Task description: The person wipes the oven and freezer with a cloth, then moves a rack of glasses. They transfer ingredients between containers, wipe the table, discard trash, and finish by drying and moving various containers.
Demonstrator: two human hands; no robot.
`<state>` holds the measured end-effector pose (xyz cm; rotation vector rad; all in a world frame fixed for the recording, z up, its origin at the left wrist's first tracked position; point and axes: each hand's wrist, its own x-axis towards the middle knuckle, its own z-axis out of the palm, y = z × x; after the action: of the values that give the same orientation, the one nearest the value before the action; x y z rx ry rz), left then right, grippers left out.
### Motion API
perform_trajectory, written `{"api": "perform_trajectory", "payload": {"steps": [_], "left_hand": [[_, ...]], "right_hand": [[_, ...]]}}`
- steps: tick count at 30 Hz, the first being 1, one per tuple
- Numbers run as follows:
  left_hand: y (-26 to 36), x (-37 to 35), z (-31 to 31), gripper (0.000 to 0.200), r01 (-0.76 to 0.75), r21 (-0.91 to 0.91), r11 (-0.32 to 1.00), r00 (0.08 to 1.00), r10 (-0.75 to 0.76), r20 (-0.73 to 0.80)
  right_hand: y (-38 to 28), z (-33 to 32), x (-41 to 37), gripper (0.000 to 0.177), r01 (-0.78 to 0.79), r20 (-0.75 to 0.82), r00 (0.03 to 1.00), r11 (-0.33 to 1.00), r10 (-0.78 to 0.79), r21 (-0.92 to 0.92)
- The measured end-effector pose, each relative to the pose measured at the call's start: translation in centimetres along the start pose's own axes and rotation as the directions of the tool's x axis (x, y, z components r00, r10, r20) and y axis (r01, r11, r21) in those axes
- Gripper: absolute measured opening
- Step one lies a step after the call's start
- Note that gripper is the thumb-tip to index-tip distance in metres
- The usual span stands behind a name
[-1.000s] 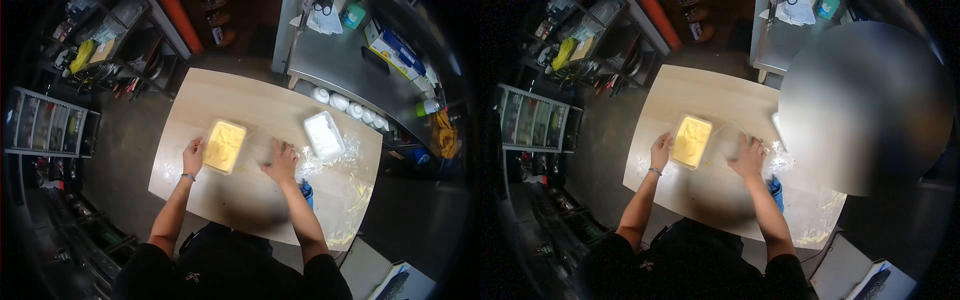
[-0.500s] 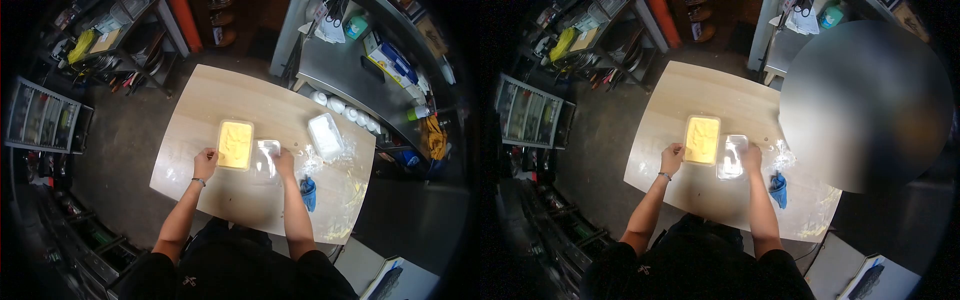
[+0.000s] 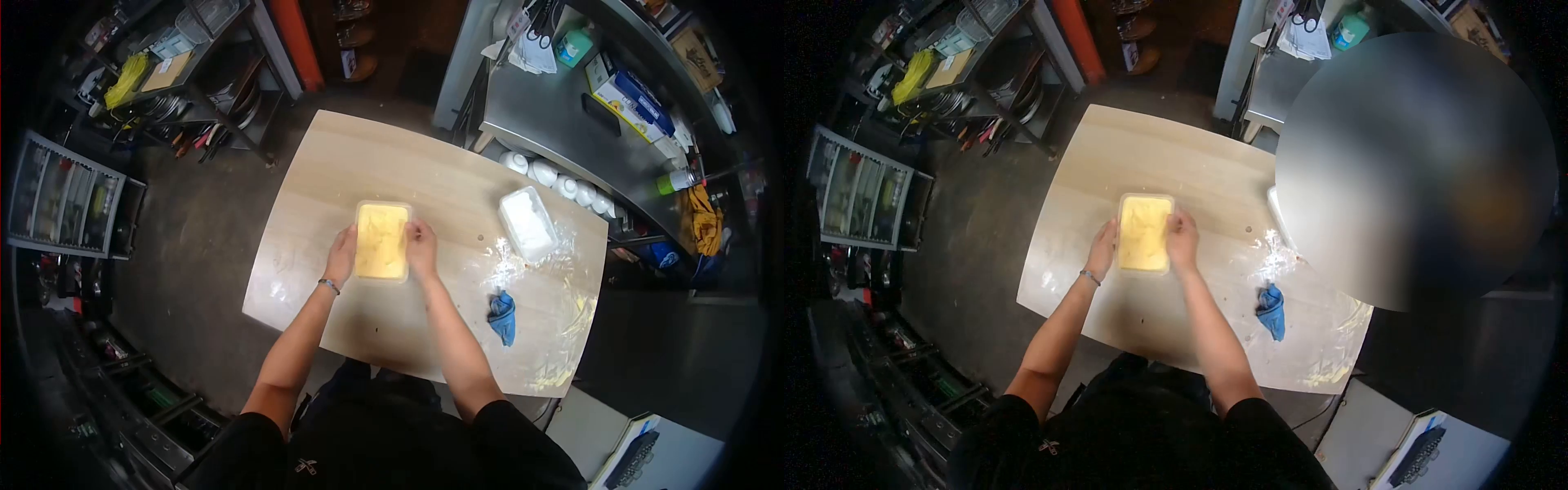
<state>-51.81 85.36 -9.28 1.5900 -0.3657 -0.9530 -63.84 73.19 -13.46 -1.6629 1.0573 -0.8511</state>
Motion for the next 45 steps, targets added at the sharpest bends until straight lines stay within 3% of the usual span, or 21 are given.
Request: {"api": "perform_trajectory", "payload": {"steps": [1, 3, 4, 6, 7, 9, 12, 16, 18, 22, 28, 31, 34, 37, 39, 42, 45], "left_hand": [[0.2, 0.0, 0.1, 0.056, 0.002, 0.003, 1.0, 1.0, -0.002, 0.004], [0.7, -0.1, 0.4, 0.057, -0.078, 0.276, 0.958, 0.996, 0.088, -0.025], [1.3, -0.2, 0.5, 0.057, -0.08, 0.275, 0.958, 0.996, 0.089, -0.021], [2.3, 0.1, 0.7, 0.054, -0.146, 0.512, 0.847, 0.988, 0.147, 0.038], [2.2, 0.5, 1.0, 0.054, -0.146, 0.509, 0.848, 0.988, 0.147, 0.038], [1.8, 1.6, 1.8, 0.049, -0.378, 0.715, 0.588, 0.855, 0.518, 0.026], [1.7, 3.6, 2.3, 0.044, -0.46, 0.726, 0.512, 0.799, 0.595, 0.086], [2.3, 4.7, 2.5, 0.038, -0.332, 0.791, 0.514, 0.883, 0.464, 0.069], [2.5, 5.6, 2.4, 0.034, -0.264, 0.704, 0.659, 0.903, 0.425, -0.059], [2.5, 6.4, 2.6, 0.033, -0.264, 0.712, 0.65, 0.886, 0.455, -0.087], [1.5, 7.1, 2.5, 0.031, -0.229, 0.704, 0.672, 0.886, 0.444, -0.135], [2.2, 6.5, 2.4, 0.029, -0.287, 0.694, 0.661, 0.867, 0.487, -0.105], [2.6, 5.3, 2.3, 0.027, -0.375, 0.561, 0.738, 0.841, 0.525, -0.129], [3.5, 4.7, 1.7, 0.026, -0.396, 0.659, 0.639, 0.841, 0.541, -0.019], [4.1, 4.2, 1.5, 0.026, -0.365, 0.525, 0.769, 0.877, 0.474, -0.084], [3.0, 4.4, 0.6, 0.026, -0.257, 0.66, 0.706, 0.859, 0.48, -0.178], [2.9, 3.4, 0.7, 0.026, -0.189, 0.598, 0.779, 0.903, 0.377, -0.206]], "right_hand": [[-1.1, 0.6, -0.3, 0.027, 0.005, -0.054, 0.998, 0.985, -0.014, -0.172], [-4.4, 0.3, -0.8, 0.026, -0.063, -0.047, 0.997, 0.972, 0.054, -0.227], [-5.6, 0.2, -0.8, 0.026, -0.126, -0.041, 0.992, 0.951, 0.119, -0.282], [-5.4, 0.5, -0.4, 0.026, -0.141, -0.067, 0.99, 0.943, 0.127, -0.301], [-5.4, 0.7, -0.2, 0.027, -0.159, -0.087, 0.987, 0.935, 0.138, -0.318], [-6.0, 0.8, 0.0, 0.027, -0.144, -0.117, 0.987, 0.945, 0.114, -0.292], [-6.2, 1.0, 0.5, 0.026, -0.106, -0.133, 0.989, 0.945, 0.068, -0.308], [-4.9, 1.1, 2.1, 0.021, -0.078, -0.072, 0.996, 0.939, 0.057, -0.334], [-4.4, 1.4, 2.7, 0.02, -0.086, -0.085, 0.994, 0.944, 0.062, -0.32], [-5.0, 1.3, 2.9, 0.019, -0.049, -0.123, 0.992, 0.95, 0.011, -0.309], [-4.4, 1.5, 3.3, 0.017, -0.091, -0.106, 0.992, 0.966, 0.067, -0.242], [-4.6, 1.2, 3.0, 0.016, 0.01, -0.168, 0.985, 0.977, -0.047, -0.214], [-4.6, 1.2, 2.8, 0.016, -0.007, -0.157, 0.987, 0.983, -0.023, -0.184], [-5.0, 0.8, 2.9, 0.014, -0.043, -0.116, 0.993, 0.98, 0.021, -0.193], [-5.3, 0.6, 2.8, 0.014, -0.018, -0.119, 0.993, 0.976, -0.008, -0.217], [-5.8, 0.5, 2.2, 0.013, 0.038, -0.128, 0.989, 0.969, -0.071, -0.242], [-5.7, 0.6, 2.7, 0.011, 0.085, -0.138, 0.984, 0.976, -0.114, -0.201]]}}
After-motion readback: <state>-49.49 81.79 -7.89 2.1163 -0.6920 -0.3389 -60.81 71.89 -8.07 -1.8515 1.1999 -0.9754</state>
